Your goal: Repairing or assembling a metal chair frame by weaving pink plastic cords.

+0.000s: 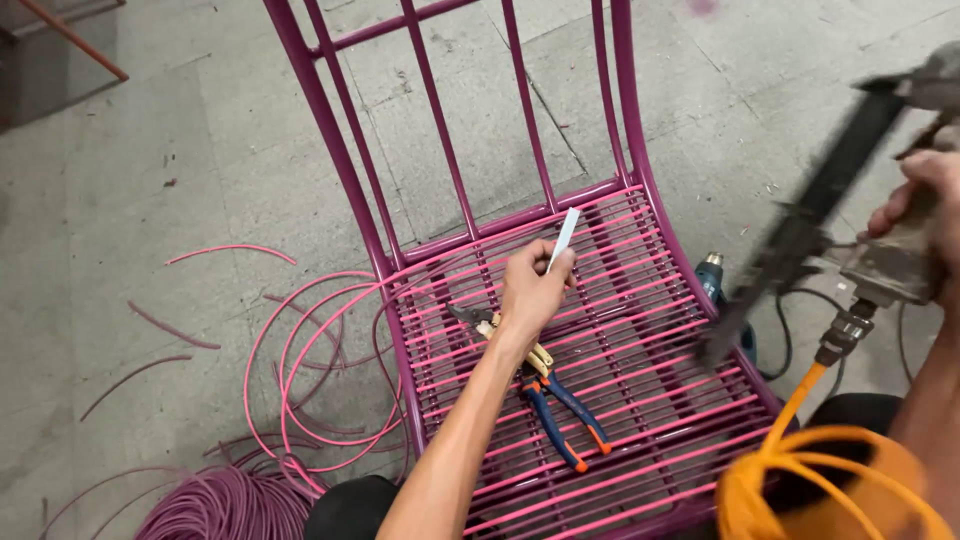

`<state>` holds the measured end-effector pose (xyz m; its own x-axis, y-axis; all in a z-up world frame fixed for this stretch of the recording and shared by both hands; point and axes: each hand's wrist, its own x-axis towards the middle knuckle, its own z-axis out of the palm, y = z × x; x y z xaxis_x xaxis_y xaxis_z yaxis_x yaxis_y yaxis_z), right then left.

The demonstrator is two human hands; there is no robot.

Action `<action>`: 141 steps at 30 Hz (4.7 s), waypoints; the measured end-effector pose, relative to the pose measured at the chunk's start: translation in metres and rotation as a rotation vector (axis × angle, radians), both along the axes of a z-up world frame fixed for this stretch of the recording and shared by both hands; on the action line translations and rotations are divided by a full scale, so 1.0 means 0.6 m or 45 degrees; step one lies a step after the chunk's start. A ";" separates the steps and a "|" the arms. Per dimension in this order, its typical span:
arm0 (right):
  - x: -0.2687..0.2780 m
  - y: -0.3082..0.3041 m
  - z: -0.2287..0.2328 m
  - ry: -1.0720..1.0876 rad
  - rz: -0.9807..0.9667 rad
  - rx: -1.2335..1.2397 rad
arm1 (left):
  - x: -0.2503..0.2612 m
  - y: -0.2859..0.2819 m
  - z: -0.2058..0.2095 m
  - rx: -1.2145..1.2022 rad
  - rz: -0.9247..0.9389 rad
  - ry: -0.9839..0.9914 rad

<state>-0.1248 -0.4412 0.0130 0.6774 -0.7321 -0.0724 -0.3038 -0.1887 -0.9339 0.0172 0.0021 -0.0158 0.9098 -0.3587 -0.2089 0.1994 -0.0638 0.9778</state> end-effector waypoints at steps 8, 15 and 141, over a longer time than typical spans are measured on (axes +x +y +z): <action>0.029 0.290 0.121 -0.820 0.668 1.150 | 0.011 0.014 0.072 -0.252 -0.009 -0.163; 0.077 0.434 0.089 -0.417 0.592 0.954 | 0.005 0.016 0.109 0.037 0.148 -0.379; 0.042 0.485 0.081 -0.622 0.209 1.283 | -0.036 0.089 0.018 -0.996 0.649 -0.305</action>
<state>-0.0994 -0.1504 0.0614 0.8772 -0.3897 -0.2804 0.0946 0.7129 -0.6949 -0.0042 0.0554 -0.0053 0.9823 0.1324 0.1329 -0.1874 0.6624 0.7253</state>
